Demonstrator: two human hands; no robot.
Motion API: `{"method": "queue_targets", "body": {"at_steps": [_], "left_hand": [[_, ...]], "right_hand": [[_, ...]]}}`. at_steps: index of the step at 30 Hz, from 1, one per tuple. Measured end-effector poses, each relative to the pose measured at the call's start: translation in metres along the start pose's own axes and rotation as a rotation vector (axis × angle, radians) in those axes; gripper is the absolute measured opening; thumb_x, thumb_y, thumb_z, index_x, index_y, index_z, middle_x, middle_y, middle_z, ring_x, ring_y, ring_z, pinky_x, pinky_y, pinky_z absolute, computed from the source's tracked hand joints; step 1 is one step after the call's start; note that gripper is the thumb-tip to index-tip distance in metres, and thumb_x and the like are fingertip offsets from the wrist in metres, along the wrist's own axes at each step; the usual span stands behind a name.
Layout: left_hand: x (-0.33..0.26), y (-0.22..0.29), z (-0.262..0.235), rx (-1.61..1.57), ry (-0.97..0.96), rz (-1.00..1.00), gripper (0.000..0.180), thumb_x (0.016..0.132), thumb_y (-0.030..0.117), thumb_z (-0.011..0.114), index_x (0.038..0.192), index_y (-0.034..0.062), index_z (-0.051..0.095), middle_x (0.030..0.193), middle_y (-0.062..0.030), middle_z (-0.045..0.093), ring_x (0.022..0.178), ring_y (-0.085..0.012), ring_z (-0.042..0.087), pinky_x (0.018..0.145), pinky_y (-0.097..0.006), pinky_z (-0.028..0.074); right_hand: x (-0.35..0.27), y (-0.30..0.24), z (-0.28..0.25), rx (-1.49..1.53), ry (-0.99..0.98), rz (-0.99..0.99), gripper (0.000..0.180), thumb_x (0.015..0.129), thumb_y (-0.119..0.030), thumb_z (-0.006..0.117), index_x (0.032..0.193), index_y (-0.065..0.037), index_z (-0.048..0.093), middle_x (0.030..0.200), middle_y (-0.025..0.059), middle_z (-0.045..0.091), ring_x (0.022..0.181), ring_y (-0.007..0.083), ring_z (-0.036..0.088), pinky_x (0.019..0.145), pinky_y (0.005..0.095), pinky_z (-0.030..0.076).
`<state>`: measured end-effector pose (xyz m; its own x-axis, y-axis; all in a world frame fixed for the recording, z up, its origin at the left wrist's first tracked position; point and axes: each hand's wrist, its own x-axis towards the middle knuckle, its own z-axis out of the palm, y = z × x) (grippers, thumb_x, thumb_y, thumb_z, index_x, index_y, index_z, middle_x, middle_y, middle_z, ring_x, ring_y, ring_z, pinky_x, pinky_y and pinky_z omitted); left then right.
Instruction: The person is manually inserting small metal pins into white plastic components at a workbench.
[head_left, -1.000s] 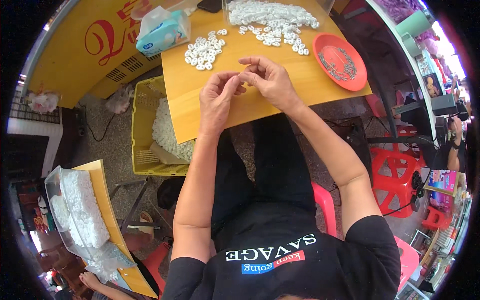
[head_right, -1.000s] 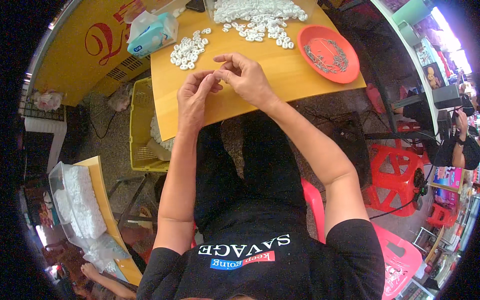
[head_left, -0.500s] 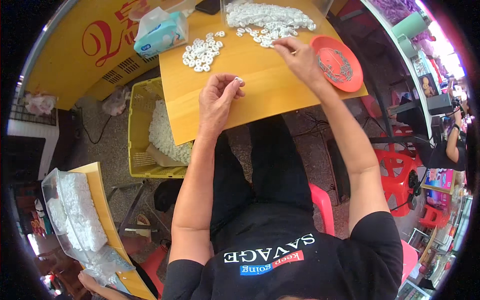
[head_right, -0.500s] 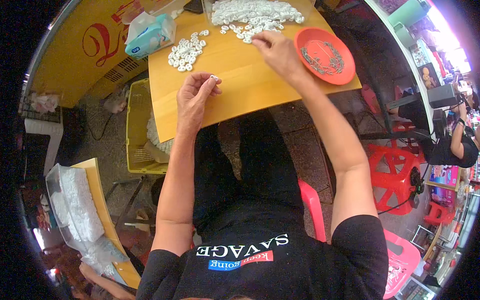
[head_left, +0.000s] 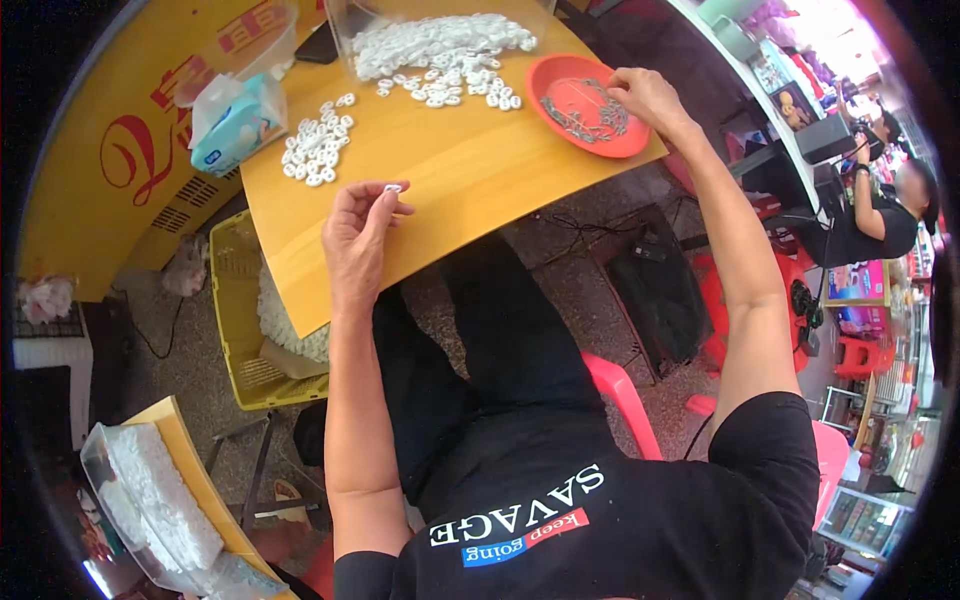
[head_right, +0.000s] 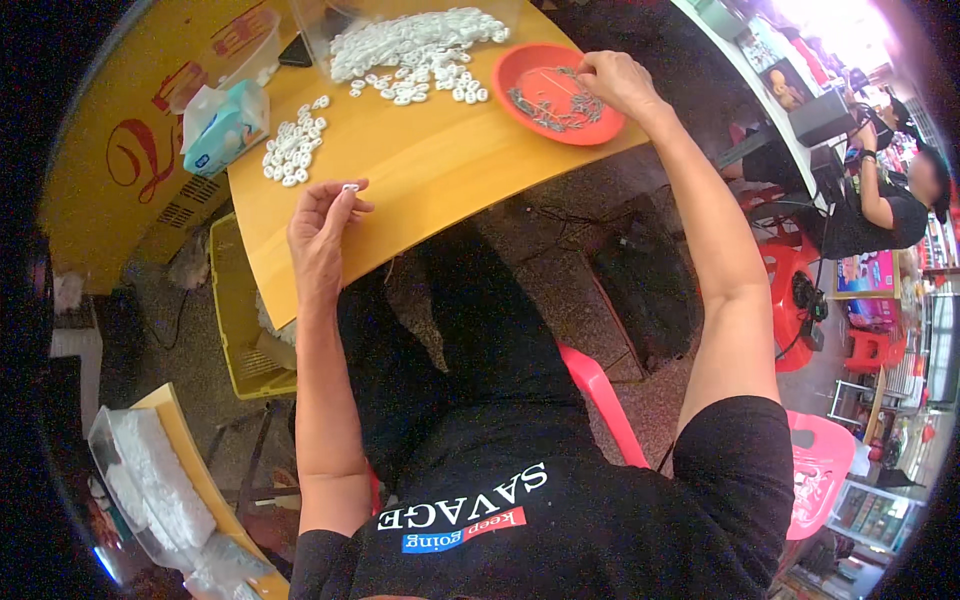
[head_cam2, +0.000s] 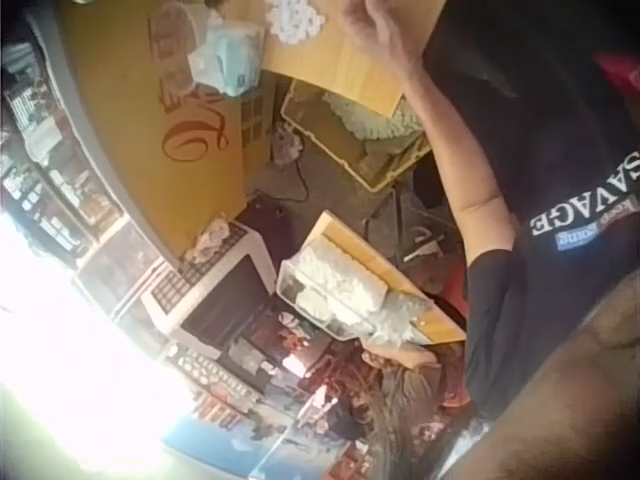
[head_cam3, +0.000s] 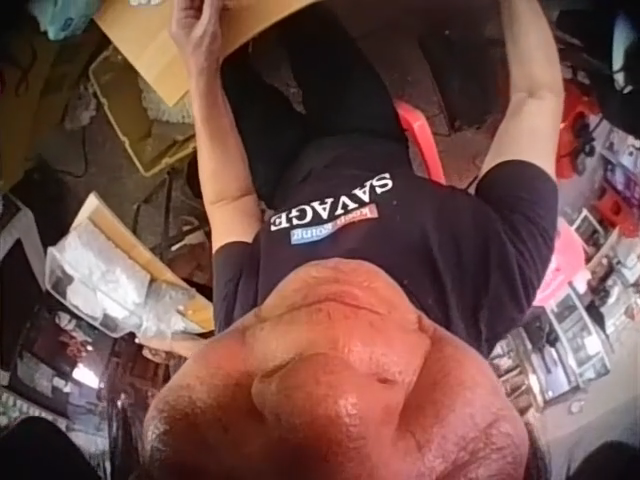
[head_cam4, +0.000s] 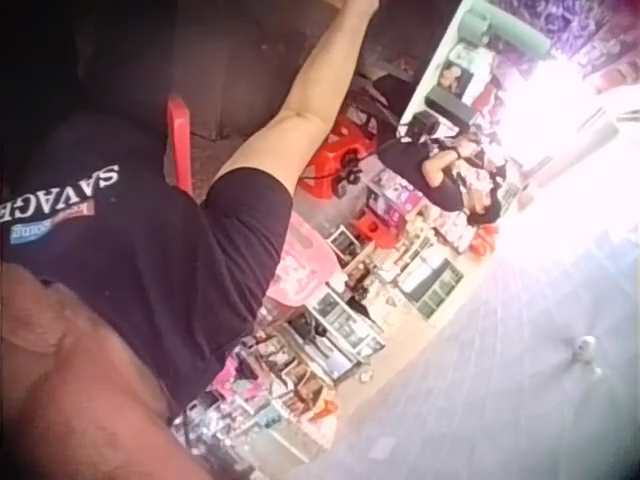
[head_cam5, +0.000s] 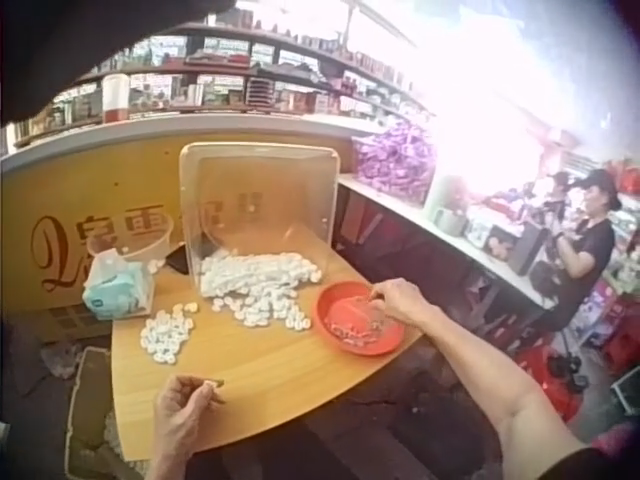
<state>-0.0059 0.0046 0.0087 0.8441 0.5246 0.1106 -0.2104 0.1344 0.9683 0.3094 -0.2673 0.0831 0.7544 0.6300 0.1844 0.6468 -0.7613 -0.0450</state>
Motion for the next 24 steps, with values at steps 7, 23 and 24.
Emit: {"method": "queue_targets", "body": {"at_steps": [7, 23, 24], "left_hand": [[0.002, -0.003, 0.002, 0.022, -0.006, -0.001, 0.012, 0.093, 0.010, 0.060, 0.101, 0.0003, 0.057, 0.099, -0.0095, 0.067, 0.078, -0.0101, 0.061, 0.070, -0.022, 0.047], [0.000, -0.004, -0.001, -0.002, 0.023, -0.005, 0.014, 0.092, 0.009, 0.062, 0.101, -0.0003, 0.057, 0.094, -0.0088, 0.067, 0.076, -0.0111, 0.061, 0.070, -0.023, 0.047], [0.001, -0.004, -0.003, -0.025, 0.027, -0.009, 0.014, 0.092, 0.009, 0.062, 0.101, -0.0005, 0.057, 0.093, -0.0088, 0.066, 0.075, -0.0115, 0.061, 0.069, -0.023, 0.047]], "right_hand": [[-0.004, 0.007, 0.016, 0.042, -0.058, -0.013, 0.021, 0.085, -0.025, 0.061, 0.098, -0.012, 0.070, 0.095, 0.0109, 0.070, 0.092, 0.0299, 0.066, 0.081, 0.0421, 0.051], [0.007, -0.016, 0.044, 0.163, 0.135, -0.274, 0.017, 0.084, -0.017, 0.058, 0.089, -0.002, 0.063, 0.087, 0.0151, 0.066, 0.084, 0.0354, 0.063, 0.075, 0.0435, 0.050], [0.008, -0.021, 0.040, 0.226, 0.159, -0.207, 0.018, 0.084, -0.018, 0.060, 0.091, -0.002, 0.064, 0.084, 0.0144, 0.068, 0.079, 0.0308, 0.067, 0.071, 0.0392, 0.052]]}}
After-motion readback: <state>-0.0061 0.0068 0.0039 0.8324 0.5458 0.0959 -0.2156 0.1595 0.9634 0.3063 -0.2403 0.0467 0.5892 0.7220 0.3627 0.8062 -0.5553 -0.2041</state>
